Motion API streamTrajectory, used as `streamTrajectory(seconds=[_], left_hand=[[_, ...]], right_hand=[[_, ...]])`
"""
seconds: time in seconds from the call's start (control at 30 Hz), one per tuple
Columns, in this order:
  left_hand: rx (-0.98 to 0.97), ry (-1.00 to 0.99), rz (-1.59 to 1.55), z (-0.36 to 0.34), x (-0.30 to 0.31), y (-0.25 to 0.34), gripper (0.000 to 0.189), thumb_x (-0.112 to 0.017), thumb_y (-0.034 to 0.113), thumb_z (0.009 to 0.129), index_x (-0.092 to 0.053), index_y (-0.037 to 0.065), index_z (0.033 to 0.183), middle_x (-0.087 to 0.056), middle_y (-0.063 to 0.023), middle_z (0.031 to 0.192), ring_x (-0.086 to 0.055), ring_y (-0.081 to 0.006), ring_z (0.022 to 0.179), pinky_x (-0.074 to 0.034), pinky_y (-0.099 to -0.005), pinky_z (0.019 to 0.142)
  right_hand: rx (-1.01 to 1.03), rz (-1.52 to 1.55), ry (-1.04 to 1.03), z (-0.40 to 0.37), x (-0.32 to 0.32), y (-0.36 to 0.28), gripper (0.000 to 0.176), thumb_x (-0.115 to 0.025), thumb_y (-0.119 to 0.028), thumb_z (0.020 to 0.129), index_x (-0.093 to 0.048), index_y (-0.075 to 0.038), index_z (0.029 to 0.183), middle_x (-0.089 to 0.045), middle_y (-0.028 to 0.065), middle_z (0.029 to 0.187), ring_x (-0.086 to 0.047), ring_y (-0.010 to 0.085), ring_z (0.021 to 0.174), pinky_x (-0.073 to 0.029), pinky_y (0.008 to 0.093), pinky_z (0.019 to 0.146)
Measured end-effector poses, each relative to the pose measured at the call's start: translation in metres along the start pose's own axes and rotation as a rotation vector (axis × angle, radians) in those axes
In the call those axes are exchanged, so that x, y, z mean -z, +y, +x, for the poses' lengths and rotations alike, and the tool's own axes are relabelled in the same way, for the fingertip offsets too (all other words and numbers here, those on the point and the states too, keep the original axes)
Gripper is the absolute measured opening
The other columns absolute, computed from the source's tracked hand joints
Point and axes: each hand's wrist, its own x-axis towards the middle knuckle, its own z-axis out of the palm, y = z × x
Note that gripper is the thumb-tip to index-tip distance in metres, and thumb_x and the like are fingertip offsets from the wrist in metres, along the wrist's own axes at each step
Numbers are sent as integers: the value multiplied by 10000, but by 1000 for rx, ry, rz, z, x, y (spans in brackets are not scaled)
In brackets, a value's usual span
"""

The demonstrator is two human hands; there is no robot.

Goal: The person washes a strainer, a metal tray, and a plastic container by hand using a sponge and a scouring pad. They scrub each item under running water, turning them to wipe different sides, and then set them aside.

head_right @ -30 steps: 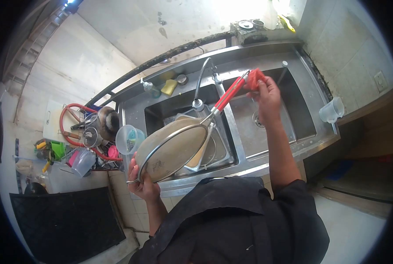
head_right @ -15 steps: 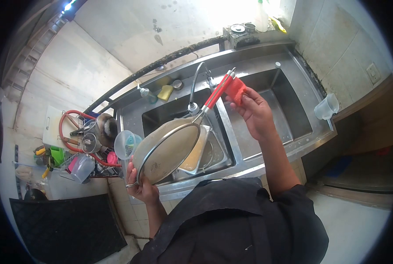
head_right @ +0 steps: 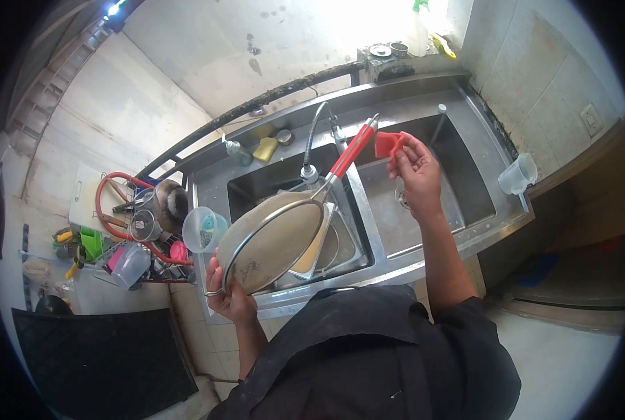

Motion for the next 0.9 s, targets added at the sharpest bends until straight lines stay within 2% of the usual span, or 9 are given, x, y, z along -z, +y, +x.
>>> streamTrajectory(seconds=[0.1, 0.27, 0.37, 0.5, 0.7, 0.77, 0.8, 0.87, 0.9], left_hand=[[11, 4, -15, -1, 1, 1, 489, -481, -181, 800, -659, 66, 1183, -598, -129, 1341, -524, -422, 1281, -403, -546, 1095], [25, 19, -5, -3, -2, 3, 483, -482, -184, 803, -659, 58, 1181, -598, -130, 1342, -523, -415, 1284, -401, -542, 1099], [34, 21, -10, -4, -2, 2, 482, -482, -188, 805, -660, 59, 1179, -598, -132, 1340, -524, -412, 1284, -401, -538, 1101], [28, 9, -9, -3, -5, 4, 492, -477, -193, 801, -665, 60, 1179, -602, -133, 1333, -526, -415, 1282, -402, -538, 1099], [13, -10, -17, -2, -8, 8, 481, -501, -179, 807, -670, 72, 1180, -610, -121, 1326, -535, -424, 1269, -416, -538, 1082], [5, -16, -14, -3, -11, 11, 477, -507, -176, 808, -669, 75, 1181, -613, -117, 1322, -537, -426, 1265, -419, -538, 1078], [-6, -9, -12, -5, -14, 12, 464, -520, -170, 811, -670, 77, 1175, -614, -114, 1320, -537, -430, 1263, -425, -539, 1072], [-21, 4, -7, -3, -17, 16, 450, -534, -163, 815, -671, 80, 1168, -616, -111, 1317, -537, -434, 1262, -431, -541, 1067], [-56, -14, 39, -1, -19, 20, 431, -541, -153, 829, -666, 84, 1167, -618, -112, 1309, -540, -436, 1256, -437, -543, 1060]], right_hand=[[67, -153, 41, -1, -2, -5, 296, -510, -46, 1005, -519, 59, 1281, -671, 107, 1012, -629, 92, 798, -506, 227, 662], [73, -355, 52, 0, 8, -12, 328, -548, -4, 977, -515, 2, 1304, -671, 97, 1044, -643, 90, 840, -517, 233, 745], [96, -281, 12, 0, 7, -19, 355, -568, 29, 953, -520, -8, 1303, -669, 89, 1034, -647, 94, 883, -518, 245, 796], [186, -230, -101, 6, 8, -36, 352, -574, 26, 950, -501, 12, 1295, -671, 101, 1007, -653, 107, 907, -539, 252, 783], [34, -107, -271, 11, -8, -59, 311, -599, 55, 926, -508, 9, 1220, -643, 92, 1055, -637, 100, 950, -530, 238, 784], [203, -156, -149, 15, -20, -33, 279, -639, 20, 916, -510, 0, 1162, -637, 95, 1052, -643, 104, 876, -535, 247, 756], [205, -155, -150, 13, -25, -27, 279, -639, 20, 916, -510, 0, 1162, -637, 95, 1052, -643, 104, 876, -535, 247, 756], [142, -326, 48, 5, -32, -15, 216, -639, -2, 928, -511, -21, 1100, -651, 71, 1024, -635, 105, 907, -537, 258, 770], [-4, -225, 68, 4, -33, -6, 258, -662, -79, 934, -522, -11, 1139, -656, 91, 1031, -648, 129, 890, -555, 282, 728]])
